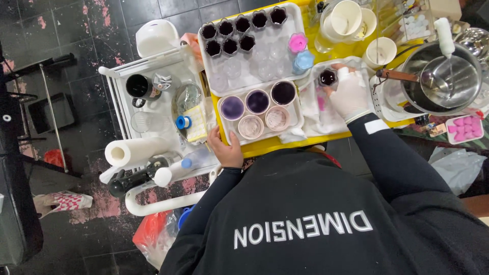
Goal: The person stirs melted dark purple wax in a metal pot on a hot plate, wipes their hands and the work surface with a tissue, and handles small cups of colored wax. They then scoop and pour the melted wax into a small cup, working at a cluttered candle-making workbench.
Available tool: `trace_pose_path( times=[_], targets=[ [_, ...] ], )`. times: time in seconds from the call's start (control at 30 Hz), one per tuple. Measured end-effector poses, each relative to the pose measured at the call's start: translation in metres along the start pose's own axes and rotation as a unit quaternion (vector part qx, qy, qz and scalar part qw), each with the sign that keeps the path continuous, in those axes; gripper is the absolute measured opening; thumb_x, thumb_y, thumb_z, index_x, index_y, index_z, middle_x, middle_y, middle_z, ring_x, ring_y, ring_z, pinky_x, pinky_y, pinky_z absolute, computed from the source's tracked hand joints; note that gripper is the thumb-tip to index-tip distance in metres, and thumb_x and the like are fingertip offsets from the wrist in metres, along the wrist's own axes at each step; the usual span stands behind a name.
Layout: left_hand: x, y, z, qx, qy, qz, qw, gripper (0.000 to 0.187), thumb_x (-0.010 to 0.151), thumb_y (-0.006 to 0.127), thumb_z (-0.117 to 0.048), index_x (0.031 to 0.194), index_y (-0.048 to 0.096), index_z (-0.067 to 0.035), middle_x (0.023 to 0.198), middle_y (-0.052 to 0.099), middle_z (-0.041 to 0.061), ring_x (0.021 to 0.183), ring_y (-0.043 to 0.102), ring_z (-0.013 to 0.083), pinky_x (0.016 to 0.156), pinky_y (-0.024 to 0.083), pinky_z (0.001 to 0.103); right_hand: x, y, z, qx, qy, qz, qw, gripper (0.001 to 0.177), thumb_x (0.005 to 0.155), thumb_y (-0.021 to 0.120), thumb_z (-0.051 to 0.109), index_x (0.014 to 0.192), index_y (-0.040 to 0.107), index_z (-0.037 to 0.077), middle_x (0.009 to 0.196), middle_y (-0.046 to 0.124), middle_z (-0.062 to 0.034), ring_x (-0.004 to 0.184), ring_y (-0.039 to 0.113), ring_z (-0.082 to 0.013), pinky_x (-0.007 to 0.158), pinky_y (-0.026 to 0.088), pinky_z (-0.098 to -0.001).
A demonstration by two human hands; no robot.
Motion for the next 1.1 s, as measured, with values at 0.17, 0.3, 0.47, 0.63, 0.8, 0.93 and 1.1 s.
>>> trace_pose_path(
  times=[0.17,0.3,0.47,0.63,0.8,0.93,1.1],
  targets=[
    [0.000,-0.001,-0.004,0.007,0.014,-0.007,1.000,0.049,0.097,0.066,-0.010,0.139,0.045,0.004,0.141,0.043,0.022,0.128,0.050,0.0319,0.109,0.045,0.040,0.005,-0.012,0.017,-0.086,-0.050,0.003,0.995,0.059,0.079,0.086,0.025,0.131,0.064,0.008,0.127,0.067,-0.0194,0.133,0.050,-0.0402,0.112,0.035,-0.0512],
    [0.000,-0.001,-0.002,-0.006,0.006,-0.003,1.000,0.048,0.098,0.065,-0.011,0.140,0.045,0.003,0.142,0.041,0.022,0.126,0.053,0.0306,0.110,0.047,0.040,0.008,-0.003,0.009,-0.137,-0.080,-0.018,0.987,0.056,0.080,0.086,0.030,0.128,0.066,0.012,0.128,0.068,-0.0179,0.137,0.050,-0.0367,0.114,0.030,-0.0504],
    [0.002,-0.003,-0.010,-0.015,-0.007,0.002,1.000,0.050,0.098,0.064,-0.009,0.142,0.044,0.003,0.143,0.040,0.023,0.128,0.053,0.0327,0.112,0.045,0.041,0.010,-0.008,0.011,-0.145,-0.107,-0.012,0.984,0.057,0.078,0.085,0.031,0.128,0.067,0.012,0.130,0.067,-0.0173,0.137,0.051,-0.0350,0.115,0.031,-0.0487],
    [0.003,-0.003,-0.013,-0.023,-0.011,0.005,1.000,0.051,0.097,0.064,-0.009,0.143,0.043,0.003,0.144,0.039,0.024,0.128,0.054,0.0333,0.112,0.045,0.041,0.006,-0.011,0.014,-0.129,-0.122,0.000,0.984,0.056,0.078,0.084,0.031,0.127,0.067,0.011,0.130,0.066,-0.0176,0.136,0.051,-0.0349,0.116,0.032,-0.0483],
    [0.003,-0.002,-0.008,-0.026,-0.004,0.006,1.000,0.051,0.097,0.064,-0.008,0.142,0.043,0.003,0.144,0.039,0.024,0.128,0.055,0.0329,0.113,0.046,0.040,-0.005,-0.025,0.032,-0.096,-0.102,0.003,0.990,0.055,0.076,0.084,0.031,0.124,0.067,0.009,0.126,0.066,-0.0175,0.134,0.051,-0.0358,0.114,0.035,-0.0499],
    [0.003,-0.003,-0.012,-0.038,0.008,-0.007,0.999,0.049,0.096,0.065,-0.007,0.140,0.045,0.003,0.142,0.042,0.023,0.130,0.055,0.0339,0.114,0.046,0.040,-0.011,-0.049,0.062,-0.072,-0.109,0.006,0.991,0.053,0.074,0.085,0.027,0.120,0.066,0.009,0.121,0.066,-0.0167,0.128,0.054,-0.0361,0.110,0.040,-0.0488],
    [0.003,-0.002,-0.008,-0.002,0.019,-0.017,1.000,0.050,0.094,0.066,-0.007,0.139,0.045,0.003,0.142,0.043,0.024,0.134,0.051,0.0373,0.114,0.044,0.043,-0.004,-0.075,0.100,-0.005,-0.142,0.021,0.990,0.050,0.076,0.086,0.020,0.119,0.064,0.006,0.118,0.066,-0.0127,0.115,0.060,-0.0332,0.101,0.047,-0.0460]
  ],
)
Point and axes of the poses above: each hand's wrist, its own x-axis towards the middle knuckle, its own y-axis out of the palm, z = x × y, the point moved 3 cm from there along x, towards the middle knuckle
